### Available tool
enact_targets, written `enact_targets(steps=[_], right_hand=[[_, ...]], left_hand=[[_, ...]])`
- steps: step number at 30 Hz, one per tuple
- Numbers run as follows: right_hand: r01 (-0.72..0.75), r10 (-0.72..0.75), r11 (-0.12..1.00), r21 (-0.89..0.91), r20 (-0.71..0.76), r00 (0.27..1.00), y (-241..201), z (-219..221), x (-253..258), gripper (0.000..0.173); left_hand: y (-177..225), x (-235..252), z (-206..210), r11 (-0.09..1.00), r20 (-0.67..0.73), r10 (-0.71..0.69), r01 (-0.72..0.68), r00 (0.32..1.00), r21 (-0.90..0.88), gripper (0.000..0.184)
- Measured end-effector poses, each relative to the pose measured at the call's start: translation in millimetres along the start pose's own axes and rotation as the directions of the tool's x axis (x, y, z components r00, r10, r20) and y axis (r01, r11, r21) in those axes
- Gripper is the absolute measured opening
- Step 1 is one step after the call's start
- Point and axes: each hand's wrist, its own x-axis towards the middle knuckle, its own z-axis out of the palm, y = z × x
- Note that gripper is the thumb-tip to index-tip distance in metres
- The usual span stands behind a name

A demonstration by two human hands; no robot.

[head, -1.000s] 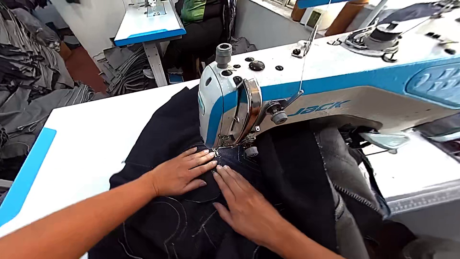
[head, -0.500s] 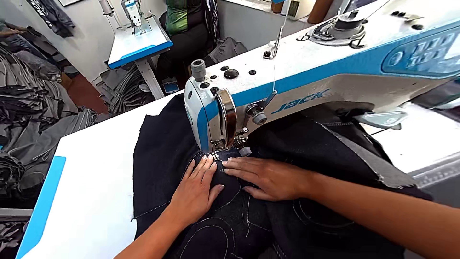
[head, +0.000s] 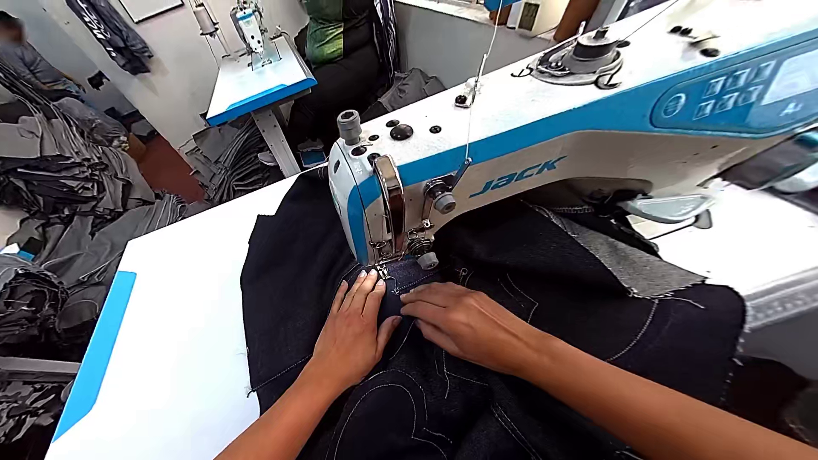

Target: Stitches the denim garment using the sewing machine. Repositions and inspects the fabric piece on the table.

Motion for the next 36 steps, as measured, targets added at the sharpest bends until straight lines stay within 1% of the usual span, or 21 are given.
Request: enact_targets(steps=[6, 9, 14, 16, 19, 22, 26, 28, 30, 32, 33, 35, 36], right_hand=[[-0.005, 0.005, 1.0, 0.005, -0.018, 1.0, 7.7, 4.0, 9.3, 0.029], [-0.027, 0.027, 1.0, -0.005, -0.031, 0.999, 11.8, 11.4, 13.0, 0.032], [-0.028, 0.028, 0.999, -0.028, -0.004, 1.0, 17.1, 17.1, 16.1, 0.035], [-0.055, 0.056, 0.996, -0.068, 0.013, 0.998, 16.0, 18.3, 17.3, 0.038], [-0.112, 0.114, 0.986, -0.122, 0.008, 0.993, 10.9, 17.7, 17.8, 0.037], [-0.217, 0.22, 0.97, -0.111, 0.015, 0.975, 10.8, 14.2, 17.3, 0.036], [-0.253, 0.256, 0.966, -0.054, 0.057, 0.965, 17.3, 4.6, 16.5, 0.034], [-0.262, 0.265, 0.964, -0.046, 0.056, 0.963, 9.3, -6.3, 16.0, 0.026], [-0.273, 0.272, 0.962, 0.0, 0.045, 0.961, -11.0, -17.8, 18.0, 0.02], [-0.277, 0.274, 0.959, 0.063, 0.048, 0.96, -40.9, -21.8, 24.0, 0.019], [-0.272, 0.268, 0.959, 0.077, 0.049, 0.962, -56.4, -18.6, 28.2, 0.02], [-0.266, 0.265, 0.964, 0.027, 0.035, 0.964, -78.8, -2.6, 34.0, 0.02], [-0.262, 0.262, 0.964, -0.034, 0.006, 0.965, -83.8, 7.1, 33.9, 0.02]], left_hand=[[0.0, 0.4, 0.1, 0.999, 0.003, -0.033, 0.033, 0.999, -0.011, 0.06], [0.2, 0.5, -0.1, 1.0, 0.009, -0.029, 0.029, 1.0, 0.0, 0.058], [1.0, 0.3, -0.8, 1.0, 0.021, -0.028, 0.028, 0.999, 0.001, 0.054], [0.8, 0.4, -0.7, 1.0, 0.021, -0.029, 0.029, 0.999, 0.005, 0.054], [1.6, 0.1, -1.1, 0.999, 0.022, -0.033, 0.033, 0.999, 0.007, 0.054], [0.9, -0.3, -0.6, 1.0, 0.014, -0.03, 0.03, 0.999, 0.007, 0.054], [0.0, 0.0, 0.3, 1.0, -0.004, -0.028, 0.028, 1.0, 0.005, 0.057], [-0.3, 0.3, 0.9, 1.0, -0.012, -0.031, 0.031, 0.999, -0.002, 0.059], [-1.5, -0.1, 1.6, 1.0, -0.022, -0.02, 0.02, 1.0, -0.007, 0.059], [-2.1, -0.6, 1.1, 1.0, -0.004, -0.01, 0.01, 1.0, -0.006, 0.057], [-1.3, -0.8, -1.4, 1.0, 0.035, -0.016, 0.016, 0.999, -0.007, 0.056], [0.9, -0.9, -8.0, 0.999, 0.104, -0.027, 0.03, 0.994, -0.024, 0.054], [-0.6, -1.4, -8.6, 0.999, 0.098, -0.017, 0.02, 0.995, -0.035, 0.053]])
